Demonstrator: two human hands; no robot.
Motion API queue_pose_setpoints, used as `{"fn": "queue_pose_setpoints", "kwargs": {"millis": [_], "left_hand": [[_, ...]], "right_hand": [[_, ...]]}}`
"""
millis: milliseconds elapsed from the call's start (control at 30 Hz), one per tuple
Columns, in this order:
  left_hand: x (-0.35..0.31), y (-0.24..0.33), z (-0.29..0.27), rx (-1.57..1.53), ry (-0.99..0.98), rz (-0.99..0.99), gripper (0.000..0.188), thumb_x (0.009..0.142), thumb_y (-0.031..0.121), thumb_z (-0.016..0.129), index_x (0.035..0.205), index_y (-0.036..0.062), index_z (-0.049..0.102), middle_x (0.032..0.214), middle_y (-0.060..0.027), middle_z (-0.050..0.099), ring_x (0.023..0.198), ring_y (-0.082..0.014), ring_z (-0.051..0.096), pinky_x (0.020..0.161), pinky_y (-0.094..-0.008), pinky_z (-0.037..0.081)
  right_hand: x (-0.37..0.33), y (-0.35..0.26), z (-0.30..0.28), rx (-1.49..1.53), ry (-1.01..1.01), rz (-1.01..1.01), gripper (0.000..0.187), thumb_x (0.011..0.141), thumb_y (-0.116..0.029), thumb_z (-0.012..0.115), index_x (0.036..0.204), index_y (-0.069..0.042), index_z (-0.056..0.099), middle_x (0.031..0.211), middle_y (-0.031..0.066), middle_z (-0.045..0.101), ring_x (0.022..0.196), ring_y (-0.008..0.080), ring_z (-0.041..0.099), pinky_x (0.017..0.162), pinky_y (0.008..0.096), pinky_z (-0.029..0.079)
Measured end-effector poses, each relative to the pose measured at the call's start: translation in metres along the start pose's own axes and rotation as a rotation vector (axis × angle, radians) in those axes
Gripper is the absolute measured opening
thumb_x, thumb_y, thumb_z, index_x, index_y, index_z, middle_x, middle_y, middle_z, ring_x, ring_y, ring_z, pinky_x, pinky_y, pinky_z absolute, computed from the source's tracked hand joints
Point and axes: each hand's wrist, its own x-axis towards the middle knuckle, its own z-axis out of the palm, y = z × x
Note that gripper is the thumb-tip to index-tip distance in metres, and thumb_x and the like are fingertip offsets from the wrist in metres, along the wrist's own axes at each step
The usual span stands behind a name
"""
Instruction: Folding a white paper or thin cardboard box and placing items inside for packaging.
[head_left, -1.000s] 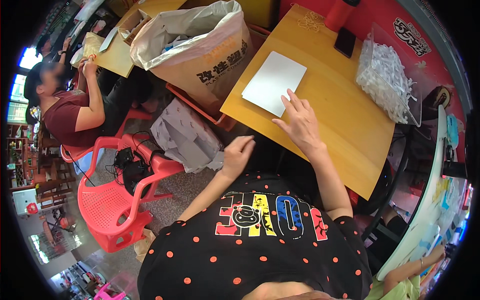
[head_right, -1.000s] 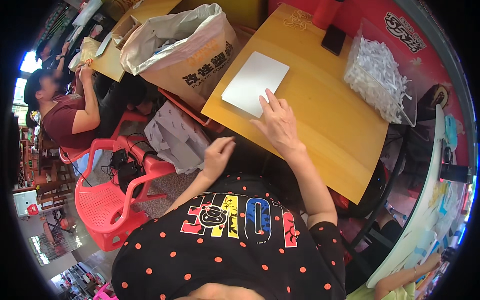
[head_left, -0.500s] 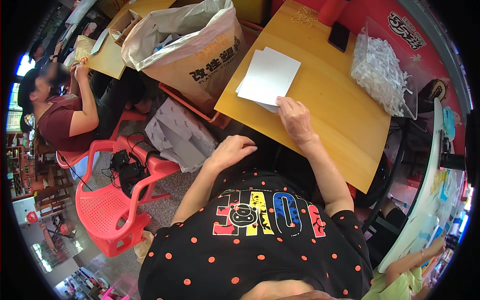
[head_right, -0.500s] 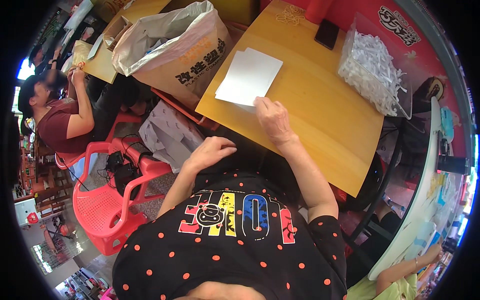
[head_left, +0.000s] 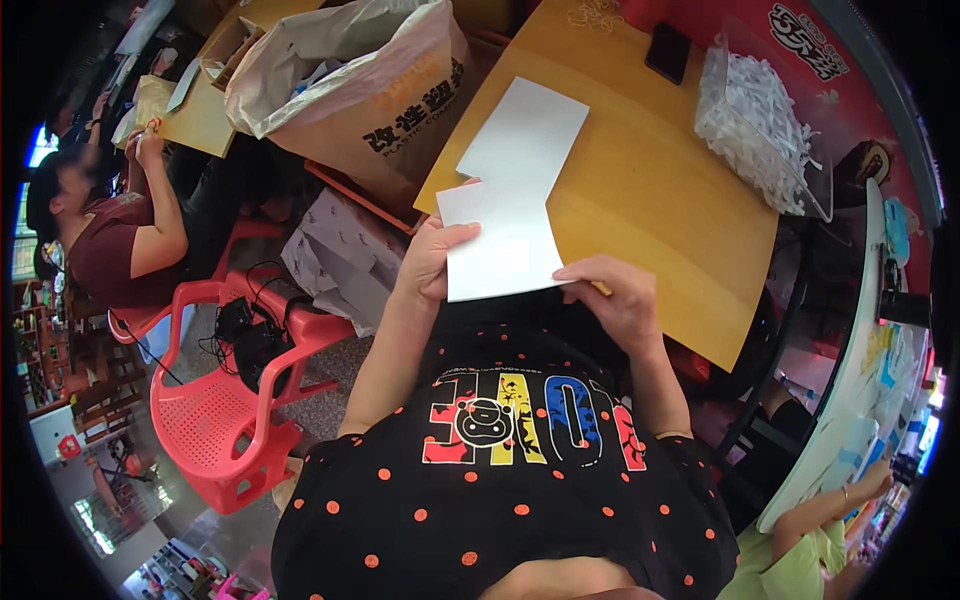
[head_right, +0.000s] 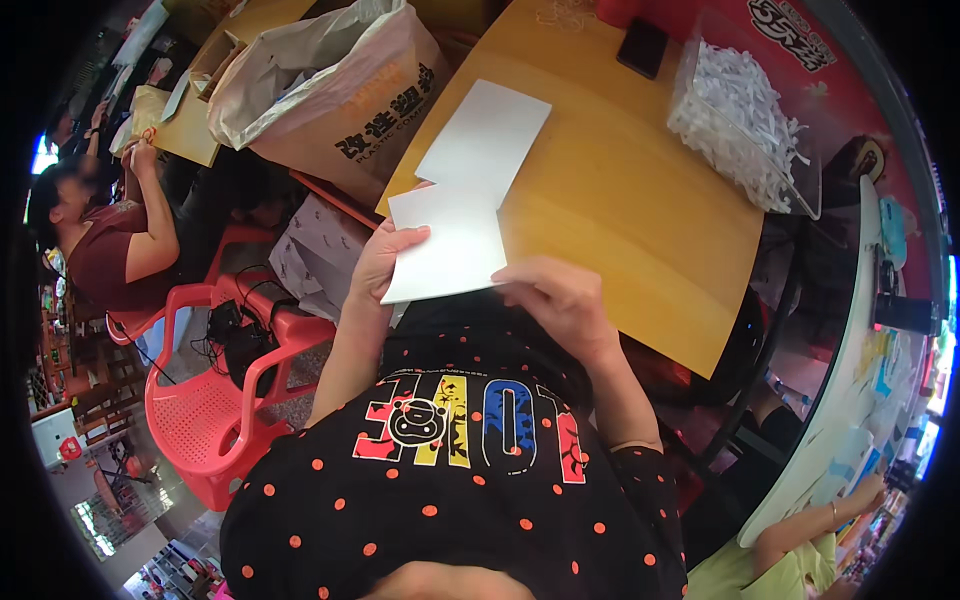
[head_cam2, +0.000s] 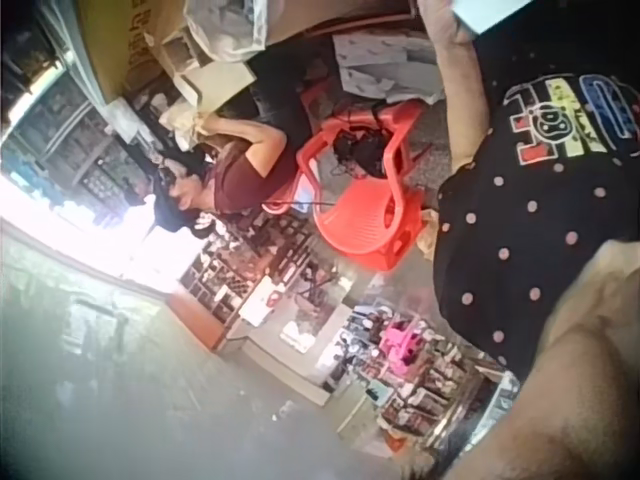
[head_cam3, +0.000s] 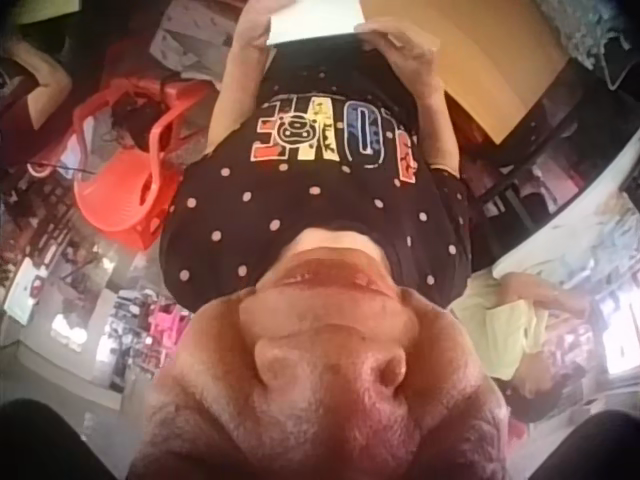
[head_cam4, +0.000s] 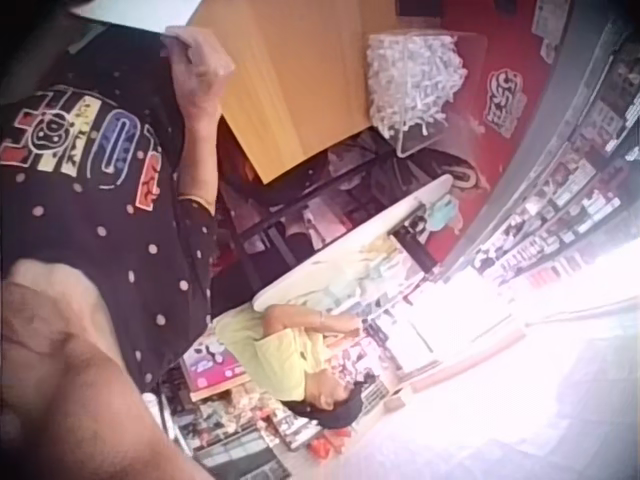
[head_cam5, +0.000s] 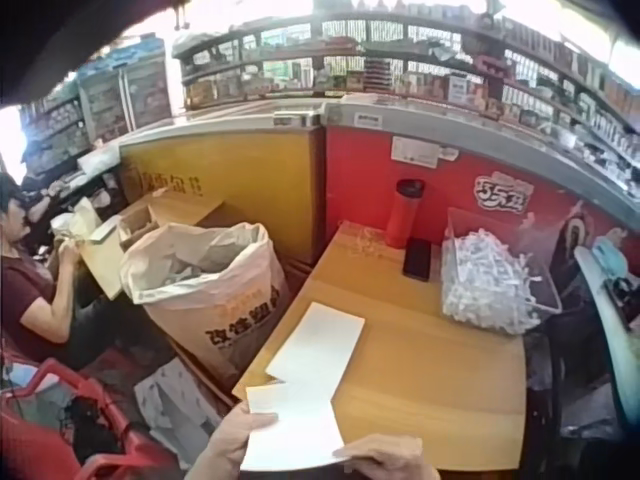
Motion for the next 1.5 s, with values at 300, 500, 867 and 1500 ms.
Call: {"fn": "queue_pose_setpoints", "kwargs": {"millis": [300,500,867,1500], "left_hand": [[-0.025,-0.006,0.025,1.062,-0.320,0.576,0.029,0.072,-0.012,0.060,0.096,0.0017,0.071,0.128,-0.0188,0.056,0.119,-0.0283,0.054,0.099,-0.0345,0.044],[-0.031,-0.003,0.038,1.453,-0.501,0.790,0.030,0.067,-0.011,0.061,0.094,-0.0015,0.069,0.131,-0.0201,0.052,0.124,-0.0342,0.049,0.101,-0.0348,0.042],[-0.050,0.001,0.033,0.238,0.103,-0.108,0.022,0.091,0.006,0.059,0.107,-0.0088,0.060,0.096,-0.0164,0.066,0.061,-0.0186,0.068,0.036,-0.0178,0.042],[-0.039,-0.034,0.039,0.460,0.076,0.135,0.024,0.092,0.005,0.056,0.113,-0.0068,0.060,0.105,-0.0191,0.065,0.092,-0.0261,0.068,0.076,-0.0311,0.058]], "right_hand": [[0.014,0.046,-0.002,0.683,0.167,0.324,0.010,0.085,-0.011,0.067,0.085,-0.001,0.070,0.102,0.0080,0.065,0.096,0.0126,0.055,0.088,0.0275,0.041],[0.017,0.068,0.008,0.761,0.122,0.382,0.013,0.085,-0.011,0.068,0.088,0.002,0.069,0.088,0.0042,0.068,0.082,0.0100,0.059,0.080,0.0253,0.046],[0.017,0.043,-0.008,0.347,0.265,-0.003,0.006,0.082,0.001,0.069,0.087,0.004,0.069,0.087,0.0082,0.067,0.078,0.0109,0.059,0.068,0.0213,0.046],[0.019,0.050,0.012,0.700,0.392,0.215,0.007,0.078,0.004,0.071,0.080,0.002,0.064,0.085,0.0116,0.068,0.077,0.0122,0.063,0.073,0.0243,0.051]]}}
